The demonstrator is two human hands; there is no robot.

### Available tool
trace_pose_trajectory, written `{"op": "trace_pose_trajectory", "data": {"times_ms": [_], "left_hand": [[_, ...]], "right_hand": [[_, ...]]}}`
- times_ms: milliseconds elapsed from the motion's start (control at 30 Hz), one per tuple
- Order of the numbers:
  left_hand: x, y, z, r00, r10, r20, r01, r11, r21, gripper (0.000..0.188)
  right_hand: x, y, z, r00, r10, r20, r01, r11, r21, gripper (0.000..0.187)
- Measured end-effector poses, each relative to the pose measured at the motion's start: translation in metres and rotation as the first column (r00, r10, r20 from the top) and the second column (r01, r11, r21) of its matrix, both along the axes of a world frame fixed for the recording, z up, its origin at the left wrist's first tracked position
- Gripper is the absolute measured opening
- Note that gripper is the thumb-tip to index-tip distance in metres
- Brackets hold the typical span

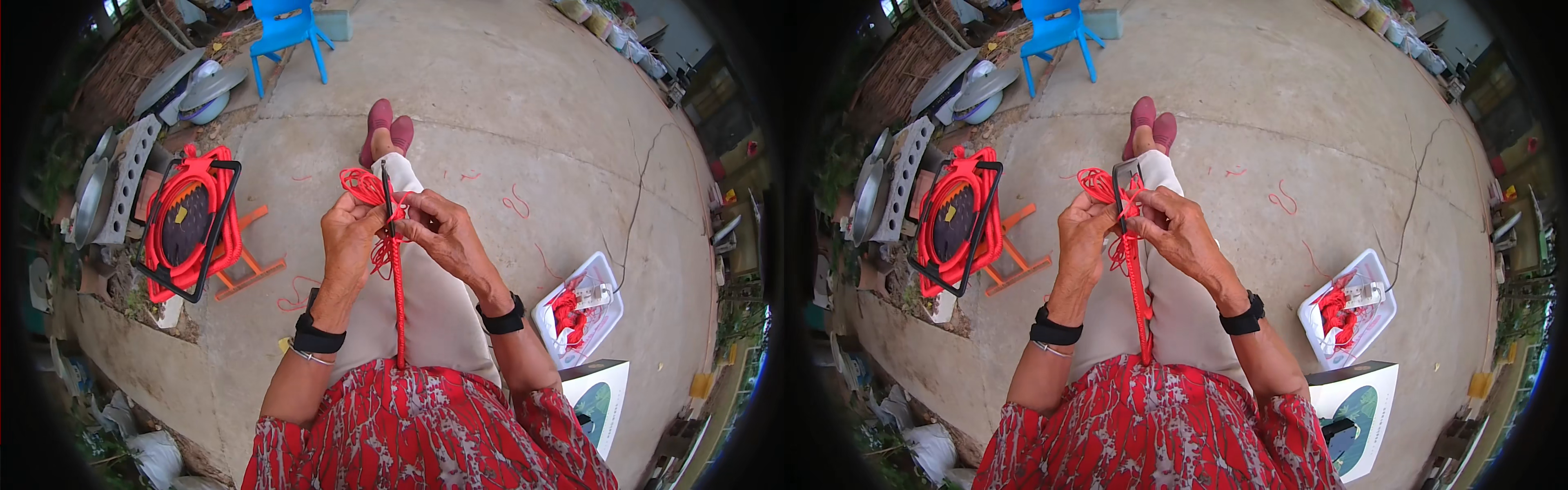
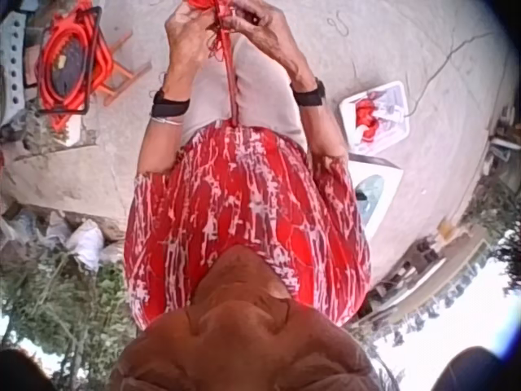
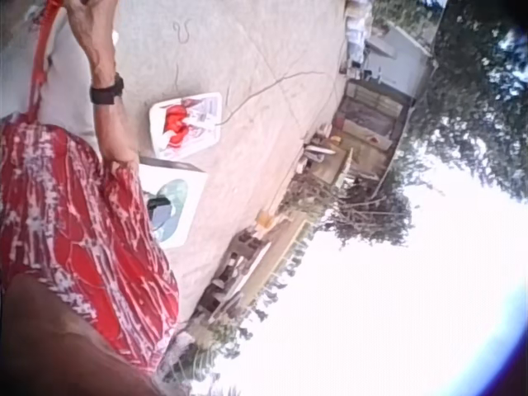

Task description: The person is weaving red plastic cord around a black and red furniture frame.

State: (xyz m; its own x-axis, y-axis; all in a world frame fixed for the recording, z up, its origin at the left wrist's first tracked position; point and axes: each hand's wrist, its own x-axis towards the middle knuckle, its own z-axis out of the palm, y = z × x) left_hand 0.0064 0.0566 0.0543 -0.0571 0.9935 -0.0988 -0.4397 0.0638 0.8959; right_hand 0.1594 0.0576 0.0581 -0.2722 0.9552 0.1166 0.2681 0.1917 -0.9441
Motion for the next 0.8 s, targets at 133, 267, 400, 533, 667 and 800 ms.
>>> {"op": "trace_pose_trajectory", "data": {"times_ms": [133, 267, 400, 533, 667, 800], "left_hand": [[-0.001, -0.004, 0.000, 0.997, -0.079, -0.010, 0.078, 0.996, -0.036, 0.018], [-0.007, -0.016, -0.006, 0.994, 0.025, -0.110, -0.033, 0.997, -0.071, 0.022], [-0.004, -0.042, -0.019, 0.974, -0.049, -0.221, 0.036, 0.997, -0.062, 0.024], [0.009, -0.047, -0.025, 0.935, 0.008, -0.355, 0.037, 0.992, 0.121, 0.026], [0.009, -0.049, -0.032, 0.944, 0.046, -0.326, 0.001, 0.990, 0.143, 0.029], [0.014, -0.048, -0.053, 0.983, 0.066, -0.170, -0.013, 0.955, 0.296, 0.031]], "right_hand": [[0.002, 0.006, -0.013, 0.997, 0.007, -0.072, -0.010, 0.999, -0.049, 0.024], [0.009, -0.006, 0.010, 0.992, 0.012, 0.126, -0.013, 1.000, 0.004, 0.022], [0.023, -0.026, 0.039, 0.869, -0.029, 0.494, -0.129, 0.950, 0.284, 0.021], [0.019, -0.039, 0.064, 0.935, -0.155, 0.319, -0.040, 0.848, 0.528, 0.021], [0.011, -0.055, 0.090, 0.894, -0.118, 0.432, -0.187, 0.778, 0.599, 0.022], [-0.002, -0.056, 0.093, 0.965, -0.032, 0.260, -0.151, 0.741, 0.654, 0.023]]}}
